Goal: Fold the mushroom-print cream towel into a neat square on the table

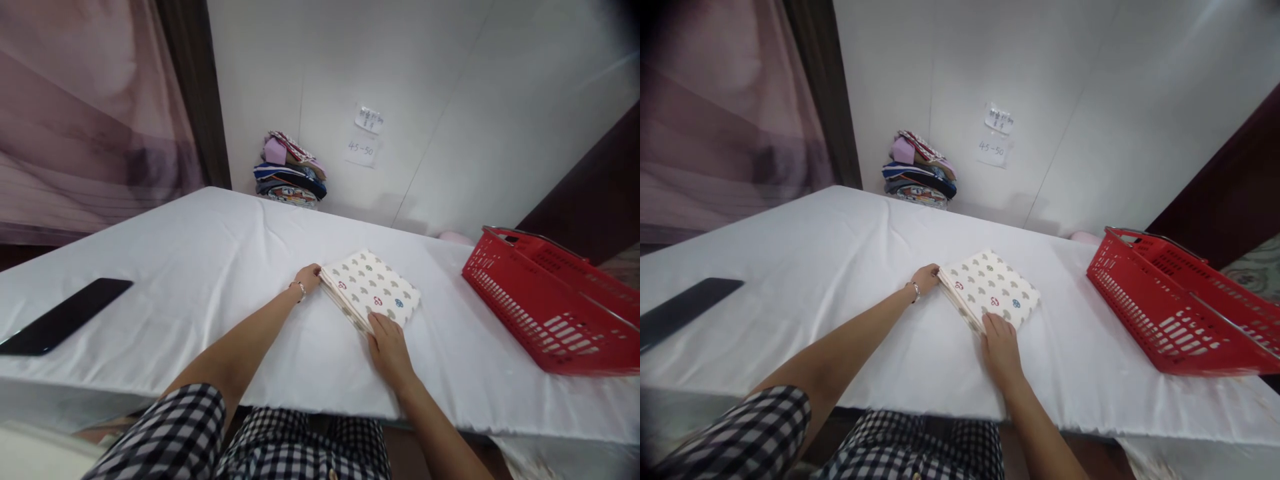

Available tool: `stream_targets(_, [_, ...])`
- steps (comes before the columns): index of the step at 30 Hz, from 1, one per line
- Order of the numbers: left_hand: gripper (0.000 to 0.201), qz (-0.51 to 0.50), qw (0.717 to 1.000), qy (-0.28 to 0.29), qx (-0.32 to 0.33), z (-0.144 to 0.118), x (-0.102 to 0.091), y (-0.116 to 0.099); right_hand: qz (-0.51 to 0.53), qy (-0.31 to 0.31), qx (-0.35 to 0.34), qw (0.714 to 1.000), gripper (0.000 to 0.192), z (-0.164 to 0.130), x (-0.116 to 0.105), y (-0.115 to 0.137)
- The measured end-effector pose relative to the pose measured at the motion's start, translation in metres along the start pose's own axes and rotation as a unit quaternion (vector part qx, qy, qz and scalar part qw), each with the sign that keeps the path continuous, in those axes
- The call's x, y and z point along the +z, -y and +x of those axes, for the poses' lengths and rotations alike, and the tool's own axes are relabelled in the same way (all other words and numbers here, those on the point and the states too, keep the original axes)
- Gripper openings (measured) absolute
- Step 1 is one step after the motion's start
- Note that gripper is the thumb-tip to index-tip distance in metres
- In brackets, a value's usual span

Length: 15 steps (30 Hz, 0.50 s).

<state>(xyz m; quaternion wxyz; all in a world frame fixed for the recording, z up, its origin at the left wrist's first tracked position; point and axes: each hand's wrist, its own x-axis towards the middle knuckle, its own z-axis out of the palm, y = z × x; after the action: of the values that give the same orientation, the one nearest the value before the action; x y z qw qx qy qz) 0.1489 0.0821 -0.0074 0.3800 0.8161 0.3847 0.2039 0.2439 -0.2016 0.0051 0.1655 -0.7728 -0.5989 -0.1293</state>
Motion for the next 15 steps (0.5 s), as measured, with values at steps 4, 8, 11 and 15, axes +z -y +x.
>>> stream_targets(4, [0.026,-0.029,0.999,0.009,0.021,-0.004,-0.001,0.0,-0.019,0.027,0.017,0.999,0.038,0.018,-0.008,0.01])
stream_targets(8, [0.034,-0.072,0.997,0.013,0.038,-0.008,-0.002,0.001,-0.041,0.059,0.017,0.997,0.035,0.049,-0.009,0.023])
stream_targets(11, [0.043,-0.1,0.994,0.009,0.039,-0.01,-0.001,0.002,-0.053,0.084,0.016,0.995,0.035,0.075,-0.004,0.028])
stream_targets(15, [0.044,-0.121,0.992,0.003,0.031,-0.011,0.001,0.001,-0.058,0.103,0.009,0.993,0.036,0.102,0.006,0.032])
